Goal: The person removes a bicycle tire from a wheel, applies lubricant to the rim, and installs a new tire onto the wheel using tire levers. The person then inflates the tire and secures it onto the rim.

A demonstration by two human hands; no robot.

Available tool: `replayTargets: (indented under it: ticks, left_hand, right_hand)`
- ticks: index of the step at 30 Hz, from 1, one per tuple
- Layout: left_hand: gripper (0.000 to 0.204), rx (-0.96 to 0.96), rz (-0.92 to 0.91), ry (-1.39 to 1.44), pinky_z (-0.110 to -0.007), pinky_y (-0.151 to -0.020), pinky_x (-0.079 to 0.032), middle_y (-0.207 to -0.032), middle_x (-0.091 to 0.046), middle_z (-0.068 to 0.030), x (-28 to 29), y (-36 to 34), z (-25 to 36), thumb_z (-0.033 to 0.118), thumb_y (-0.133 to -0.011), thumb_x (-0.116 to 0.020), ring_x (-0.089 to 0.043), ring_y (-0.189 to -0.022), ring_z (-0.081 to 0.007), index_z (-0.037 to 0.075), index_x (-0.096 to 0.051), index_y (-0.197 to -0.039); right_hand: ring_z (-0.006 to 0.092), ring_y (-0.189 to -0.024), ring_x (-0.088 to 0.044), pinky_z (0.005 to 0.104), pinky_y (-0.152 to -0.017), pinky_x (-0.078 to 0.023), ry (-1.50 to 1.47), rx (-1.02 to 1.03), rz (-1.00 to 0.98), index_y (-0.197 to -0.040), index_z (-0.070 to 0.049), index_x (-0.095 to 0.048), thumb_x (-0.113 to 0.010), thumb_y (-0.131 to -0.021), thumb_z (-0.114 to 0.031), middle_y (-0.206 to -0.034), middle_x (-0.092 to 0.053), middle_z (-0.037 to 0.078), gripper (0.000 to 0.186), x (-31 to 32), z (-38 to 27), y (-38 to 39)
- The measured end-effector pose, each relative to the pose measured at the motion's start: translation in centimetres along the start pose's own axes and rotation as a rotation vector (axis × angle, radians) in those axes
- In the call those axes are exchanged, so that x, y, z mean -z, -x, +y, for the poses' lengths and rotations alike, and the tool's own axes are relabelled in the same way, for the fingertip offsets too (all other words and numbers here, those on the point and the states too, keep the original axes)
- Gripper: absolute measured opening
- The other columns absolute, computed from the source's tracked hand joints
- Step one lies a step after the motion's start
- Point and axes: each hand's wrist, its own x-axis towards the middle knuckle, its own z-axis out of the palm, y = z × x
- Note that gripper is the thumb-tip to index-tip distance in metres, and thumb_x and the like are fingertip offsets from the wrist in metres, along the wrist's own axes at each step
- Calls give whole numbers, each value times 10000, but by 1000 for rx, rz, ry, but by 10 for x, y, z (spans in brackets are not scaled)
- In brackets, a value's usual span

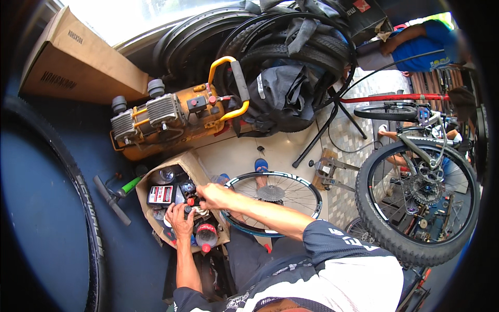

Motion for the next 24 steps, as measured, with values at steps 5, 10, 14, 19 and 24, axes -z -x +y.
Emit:
replayTargets:
  ticks: [5,10,14,19,24]
  left_hand:
    - [480,75,56,-45,-533,-1123,-349,-1310,-635,-110,2,-18,-14,370,-842,-851,-501,-1325,-350,56,-731,-1185]
    - [664,294,-35,-82,-533,-1168,-314,-1448,-573,-168,-9,-44,-17,449,-879,-790,-447,-1401,-352,32,-651,-1377]
    - [875,282,-7,-59,-550,-1196,-286,-1531,-494,-197,-2,-51,3,433,-851,-814,-395,-1453,-373,35,-463,-1546]
    - [833,299,-5,80,-546,-1217,-261,-1541,-481,-205,27,-35,50,319,-862,-818,-367,-1469,-389,46,-447,-1555]
    - [695,271,-45,190,-540,-1203,-286,-1497,-527,-193,45,-10,80,287,-870,-804,-385,-1457,-393,55,-551,-1474]
  right_hand:
    - [81,-895,-685,257,-809,-580,-697,-35,214,-1132,-39,-695,-833,-894,-122,-983,-713,18,287,87,10,9]
    - [99,-985,-664,266,-913,-573,-1038,208,403,-1162,-32,-641,-802,-893,34,-1110,-691,31,321,166,-2,37]
    - [102,-987,-670,280,-914,-568,-849,265,535,-1161,-37,-663,-848,-867,-13,-1091,-701,27,349,192,-6,56]
    - [114,-1008,-688,278,-939,-556,-486,284,717,-1137,-35,-684,-881,-832,-34,-1088,-722,37,363,214,-3,74]
    - [119,-1011,-694,283,-924,-557,-437,347,790,-1132,-29,-682,-890,-828,-55,-1080,-731,46,370,232,-6,93]
